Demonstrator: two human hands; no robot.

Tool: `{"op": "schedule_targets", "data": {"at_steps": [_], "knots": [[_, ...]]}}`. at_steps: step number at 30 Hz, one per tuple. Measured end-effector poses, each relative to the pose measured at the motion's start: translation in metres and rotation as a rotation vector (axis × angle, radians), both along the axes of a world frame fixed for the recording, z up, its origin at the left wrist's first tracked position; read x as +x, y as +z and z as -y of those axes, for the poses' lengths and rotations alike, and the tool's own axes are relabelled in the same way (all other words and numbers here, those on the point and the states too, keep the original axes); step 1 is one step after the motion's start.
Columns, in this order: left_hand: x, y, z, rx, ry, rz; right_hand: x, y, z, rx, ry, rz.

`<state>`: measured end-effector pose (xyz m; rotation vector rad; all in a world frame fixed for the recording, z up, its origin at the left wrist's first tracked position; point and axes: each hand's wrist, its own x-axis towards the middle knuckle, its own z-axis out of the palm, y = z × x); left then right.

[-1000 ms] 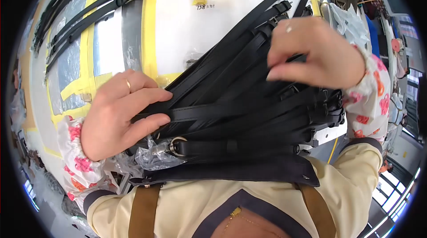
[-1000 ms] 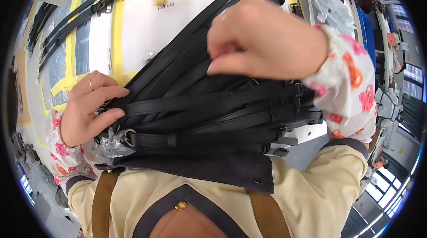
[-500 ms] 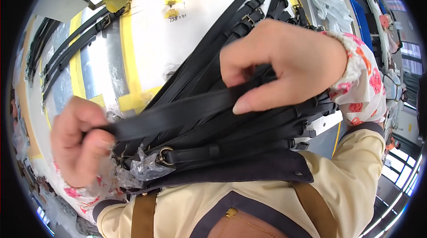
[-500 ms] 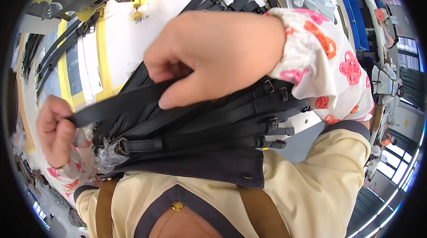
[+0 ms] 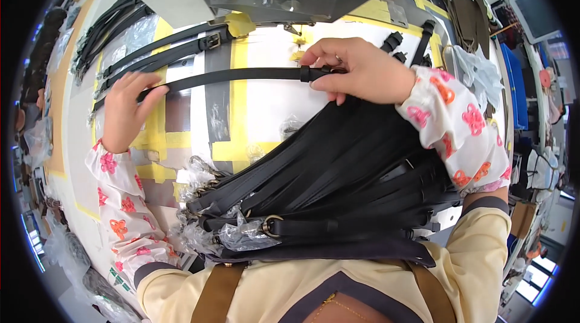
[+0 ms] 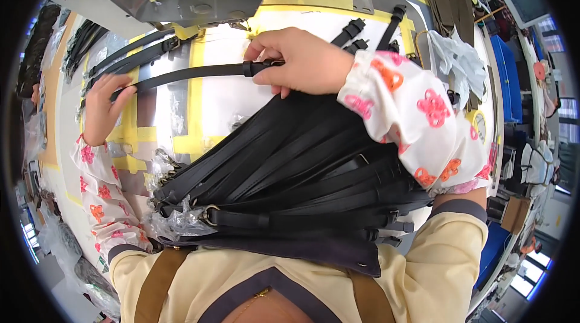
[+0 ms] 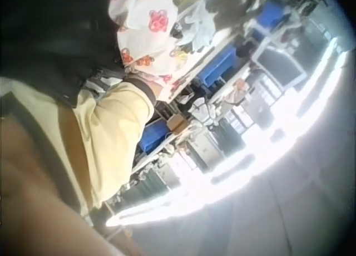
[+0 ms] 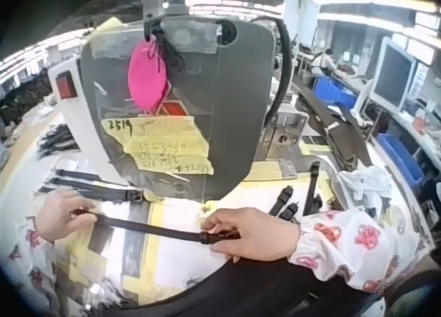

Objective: Assembling and sewing leather straps with buckles at a workshop station.

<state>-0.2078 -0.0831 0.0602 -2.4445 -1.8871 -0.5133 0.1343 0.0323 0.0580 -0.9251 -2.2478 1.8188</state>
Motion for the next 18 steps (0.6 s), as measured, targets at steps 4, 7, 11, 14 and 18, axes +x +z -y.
{"op": "schedule_targets", "data": {"at_steps": [4,7,11,14,18], "knots": [[0.082,0.001,-0.026,0.039,-0.291,0.146,-0.012,-0.021,0.019,0.443,-0.043,-0.165],[0.129,-0.016,-0.04,-0.035,-0.366,0.149,-0.017,-0.024,0.024,0.618,-0.009,-0.197],[0.136,-0.029,-0.044,0.002,-0.272,0.126,-0.01,-0.021,0.017,0.286,-0.142,-0.071],[0.128,-0.035,-0.048,0.211,-0.307,0.064,-0.009,-0.019,0.013,-0.065,-0.221,-0.184],[0.115,-0.03,-0.049,0.278,-0.29,-0.022,-0.006,-0.026,0.016,0.501,-0.233,-0.213]]}}
